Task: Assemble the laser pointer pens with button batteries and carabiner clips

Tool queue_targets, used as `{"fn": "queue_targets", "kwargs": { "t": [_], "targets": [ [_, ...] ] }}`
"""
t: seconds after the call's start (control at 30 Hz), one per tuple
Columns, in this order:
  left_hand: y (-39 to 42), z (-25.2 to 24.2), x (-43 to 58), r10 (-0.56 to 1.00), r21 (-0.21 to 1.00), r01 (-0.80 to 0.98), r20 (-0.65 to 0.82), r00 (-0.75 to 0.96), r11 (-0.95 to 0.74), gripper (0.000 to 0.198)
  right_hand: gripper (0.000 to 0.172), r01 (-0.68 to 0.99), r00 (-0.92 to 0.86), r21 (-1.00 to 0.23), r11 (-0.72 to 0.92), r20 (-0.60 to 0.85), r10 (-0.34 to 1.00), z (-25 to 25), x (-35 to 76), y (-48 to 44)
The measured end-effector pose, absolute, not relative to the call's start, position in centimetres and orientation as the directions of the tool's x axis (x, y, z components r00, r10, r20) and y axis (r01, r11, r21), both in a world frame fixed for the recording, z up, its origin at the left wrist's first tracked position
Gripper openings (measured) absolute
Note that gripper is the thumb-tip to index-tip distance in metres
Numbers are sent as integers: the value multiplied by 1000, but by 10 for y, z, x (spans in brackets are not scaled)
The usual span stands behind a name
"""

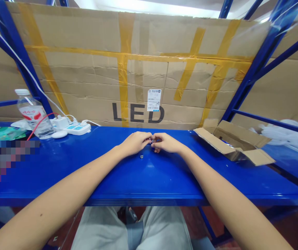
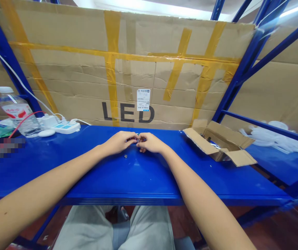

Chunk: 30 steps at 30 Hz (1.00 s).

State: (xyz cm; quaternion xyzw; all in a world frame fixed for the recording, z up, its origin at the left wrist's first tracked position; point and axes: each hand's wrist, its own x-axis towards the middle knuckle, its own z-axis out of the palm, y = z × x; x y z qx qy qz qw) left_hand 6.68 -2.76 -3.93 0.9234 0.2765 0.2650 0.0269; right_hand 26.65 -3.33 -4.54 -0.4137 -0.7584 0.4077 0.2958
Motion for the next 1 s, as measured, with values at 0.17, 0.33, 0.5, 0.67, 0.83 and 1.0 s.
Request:
{"fn": "queue_targets", "kwargs": {
  "t": [0.17,0.33,0.5,0.67,0.83,1.0],
  "targets": [
    [-33,-34,65,550,214,510,423,720,-833,24,15,341,-474,-887,312,124,872,-47,269,-31],
    [-37,-17,56,622,317,540,288,728,-780,13,15,377,-505,-863,336,113,856,-47,271,-30],
    [-38,-9,47,655,526,641,-195,730,-558,12,16,371,-525,-859,353,119,843,-47,271,-31],
    [-40,-9,47,630,555,659,-283,723,-507,11,16,383,-519,-857,344,109,848,-45,268,-33],
    [-33,-13,48,675,525,581,-16,737,-622,7,14,432,-494,-801,414,174,852,-46,269,-33],
    [-25,-20,53,730,607,443,378,569,-660,7,14,476,-506,-705,526,269,820,-48,269,-32]
  ]
}}
